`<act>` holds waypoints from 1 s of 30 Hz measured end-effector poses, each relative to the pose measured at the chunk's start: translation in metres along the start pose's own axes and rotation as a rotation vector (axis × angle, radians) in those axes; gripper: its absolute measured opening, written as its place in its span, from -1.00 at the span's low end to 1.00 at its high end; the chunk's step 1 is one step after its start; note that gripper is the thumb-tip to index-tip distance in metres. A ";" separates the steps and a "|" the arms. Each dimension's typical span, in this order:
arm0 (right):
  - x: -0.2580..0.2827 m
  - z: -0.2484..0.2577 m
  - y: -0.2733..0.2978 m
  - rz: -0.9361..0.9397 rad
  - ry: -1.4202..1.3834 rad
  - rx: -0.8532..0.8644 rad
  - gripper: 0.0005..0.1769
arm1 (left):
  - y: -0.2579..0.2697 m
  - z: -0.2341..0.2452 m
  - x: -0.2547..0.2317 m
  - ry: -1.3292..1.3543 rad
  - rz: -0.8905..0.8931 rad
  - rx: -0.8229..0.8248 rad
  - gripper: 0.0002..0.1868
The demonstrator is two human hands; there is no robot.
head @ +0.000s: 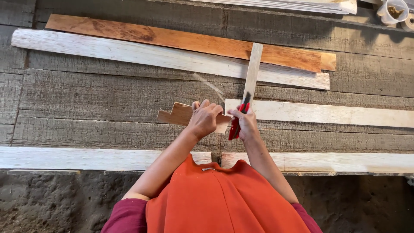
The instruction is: Cutting and fitting thin wood strips using a utility knife to create a patterned surface on a wooden floor
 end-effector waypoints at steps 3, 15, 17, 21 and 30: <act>0.017 0.019 -0.010 0.129 0.141 -0.063 -0.59 | 0.007 -0.001 0.008 0.089 0.087 0.053 -0.76; 0.008 0.000 0.012 0.008 0.250 0.153 -0.60 | 0.010 -0.006 0.013 0.196 0.151 0.175 -0.76; 0.004 0.005 0.010 -0.008 0.213 0.130 -0.61 | 0.015 -0.004 0.015 0.167 0.180 0.219 -0.76; -0.013 0.016 0.004 -0.054 0.117 0.060 -0.63 | 0.024 -0.009 0.018 0.206 0.291 0.384 -0.74; 0.007 0.016 0.014 0.011 0.333 0.068 -0.69 | 0.036 -0.032 0.033 0.184 0.332 0.338 -0.70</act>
Point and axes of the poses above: each hand's wrist, its own y-axis away from the middle knuckle, its own z-axis out of the back of the hand, x = y × z, the point moved 2 cm from there along -y, towards the middle knuckle, and after that the axes turned 11 degrees about x, right-handed, at the moved point
